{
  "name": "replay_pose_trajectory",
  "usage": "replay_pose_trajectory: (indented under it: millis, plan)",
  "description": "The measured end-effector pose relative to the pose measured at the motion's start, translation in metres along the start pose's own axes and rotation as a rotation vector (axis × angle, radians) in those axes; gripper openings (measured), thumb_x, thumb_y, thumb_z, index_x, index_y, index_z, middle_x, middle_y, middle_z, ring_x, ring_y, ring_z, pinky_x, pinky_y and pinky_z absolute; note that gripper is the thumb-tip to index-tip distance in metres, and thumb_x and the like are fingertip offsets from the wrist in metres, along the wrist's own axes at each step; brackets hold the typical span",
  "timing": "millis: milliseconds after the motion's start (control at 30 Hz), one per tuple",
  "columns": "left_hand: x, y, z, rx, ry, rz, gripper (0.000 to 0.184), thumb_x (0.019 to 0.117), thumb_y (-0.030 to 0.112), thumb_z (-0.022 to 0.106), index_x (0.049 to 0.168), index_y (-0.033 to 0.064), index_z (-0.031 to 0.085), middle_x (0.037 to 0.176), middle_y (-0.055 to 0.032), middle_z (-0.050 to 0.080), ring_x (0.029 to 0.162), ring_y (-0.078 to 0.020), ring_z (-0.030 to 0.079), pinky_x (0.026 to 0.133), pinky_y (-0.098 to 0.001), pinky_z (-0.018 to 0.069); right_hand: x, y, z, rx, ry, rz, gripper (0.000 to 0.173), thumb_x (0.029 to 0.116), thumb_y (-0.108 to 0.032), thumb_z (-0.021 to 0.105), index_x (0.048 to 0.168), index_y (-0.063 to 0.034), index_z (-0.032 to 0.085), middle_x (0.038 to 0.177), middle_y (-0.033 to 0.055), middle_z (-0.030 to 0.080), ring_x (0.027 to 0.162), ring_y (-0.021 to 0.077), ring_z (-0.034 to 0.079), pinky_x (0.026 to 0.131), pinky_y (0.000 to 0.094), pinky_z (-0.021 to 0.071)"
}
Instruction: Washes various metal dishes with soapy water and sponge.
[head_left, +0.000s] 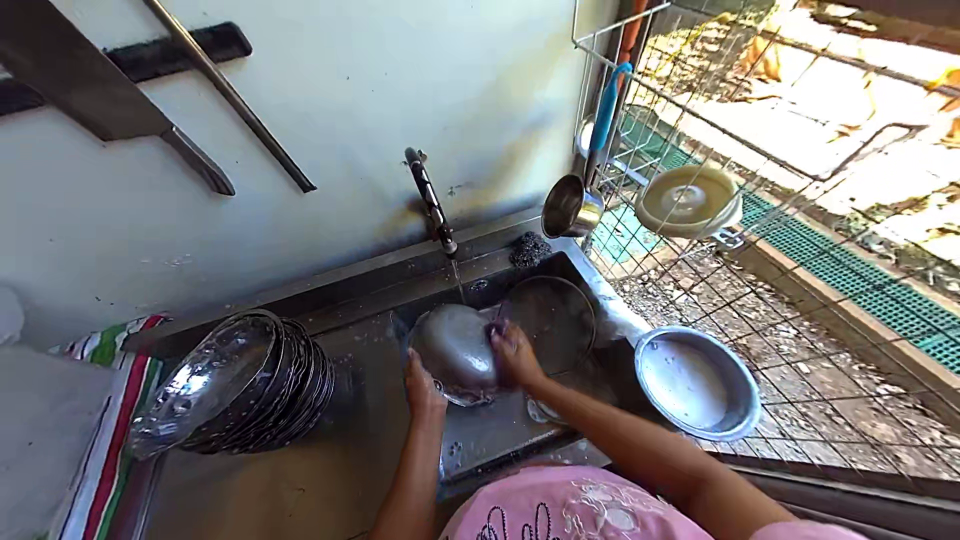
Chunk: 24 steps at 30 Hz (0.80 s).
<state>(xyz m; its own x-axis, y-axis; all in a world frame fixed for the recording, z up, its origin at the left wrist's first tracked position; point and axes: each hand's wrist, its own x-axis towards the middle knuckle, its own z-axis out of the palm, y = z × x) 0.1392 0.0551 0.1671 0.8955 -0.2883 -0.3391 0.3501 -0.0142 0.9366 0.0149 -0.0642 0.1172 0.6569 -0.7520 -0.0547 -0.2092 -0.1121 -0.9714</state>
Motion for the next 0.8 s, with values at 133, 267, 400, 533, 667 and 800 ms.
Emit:
replay_pose_trajectory:
  millis: [133,267,400,533,667,800]
  plan:
    - [-0.008,-0.009,0.003,0.130,-0.114,-0.044,0.047,0.1131,0.029,0.032,0.137,-0.0073,0.051,0.129,-0.0224,0.059,0.116,-0.0229,0.059,0.100,-0.0413,0.0482,-0.019,-0.049,0.024,-0.359,-0.190,-0.440,0.041,0.0979,-0.019,0.061,0.133,0.0012,0.065,0.148,0.0262,0.053,0.141,0.0427,0.047,0.118,0.0555,0.0368]
    - [-0.032,0.009,0.005,0.215,-0.227,0.000,0.047,0.1126,0.021,0.035,0.144,-0.0121,0.044,0.152,-0.0267,0.044,0.142,-0.0268,0.042,0.118,-0.0409,0.0302,0.054,-0.059,-0.013,-0.189,-0.335,-0.178,0.040,0.1014,-0.022,0.060,0.131,0.0043,0.065,0.141,0.0232,0.060,0.135,0.0335,0.054,0.117,0.0481,0.0386]
    - [-0.012,0.015,0.003,0.084,-0.011,-0.007,0.051,0.1131,0.028,0.033,0.146,-0.0091,0.044,0.156,-0.0253,0.040,0.144,-0.0278,0.040,0.119,-0.0436,0.0302,0.038,-0.011,-0.014,-0.106,-0.212,0.061,0.056,0.1052,-0.029,0.054,0.148,0.0072,0.046,0.152,0.0283,0.047,0.143,0.0367,0.045,0.121,0.0495,0.0327]
    - [-0.005,0.001,0.002,0.078,-0.027,-0.100,0.050,0.1134,0.029,0.032,0.144,-0.0072,0.046,0.143,-0.0254,0.051,0.130,-0.0283,0.052,0.109,-0.0459,0.0412,-0.021,-0.047,0.028,-0.405,-0.259,-0.334,0.046,0.0999,-0.018,0.058,0.141,0.0031,0.058,0.155,0.0257,0.046,0.146,0.0422,0.041,0.120,0.0557,0.0343]
    - [-0.028,0.016,0.007,0.240,-0.247,0.034,0.039,0.1112,0.013,0.036,0.136,-0.0127,0.052,0.137,-0.0252,0.057,0.126,-0.0236,0.054,0.109,-0.0372,0.0408,0.048,-0.102,0.010,-0.489,-0.561,-0.255,0.039,0.0989,-0.020,0.060,0.134,-0.0037,0.066,0.146,0.0196,0.057,0.140,0.0358,0.050,0.117,0.0559,0.0364]
    - [-0.031,0.050,-0.002,0.158,-0.173,-0.012,0.049,0.1122,0.026,0.036,0.146,-0.0088,0.044,0.151,-0.0243,0.046,0.139,-0.0249,0.046,0.116,-0.0405,0.0348,0.106,-0.066,-0.032,-0.016,-0.492,0.095,0.037,0.1090,-0.018,0.045,0.130,0.0077,0.062,0.128,0.0225,0.064,0.118,0.0239,0.061,0.107,0.0401,0.0447]
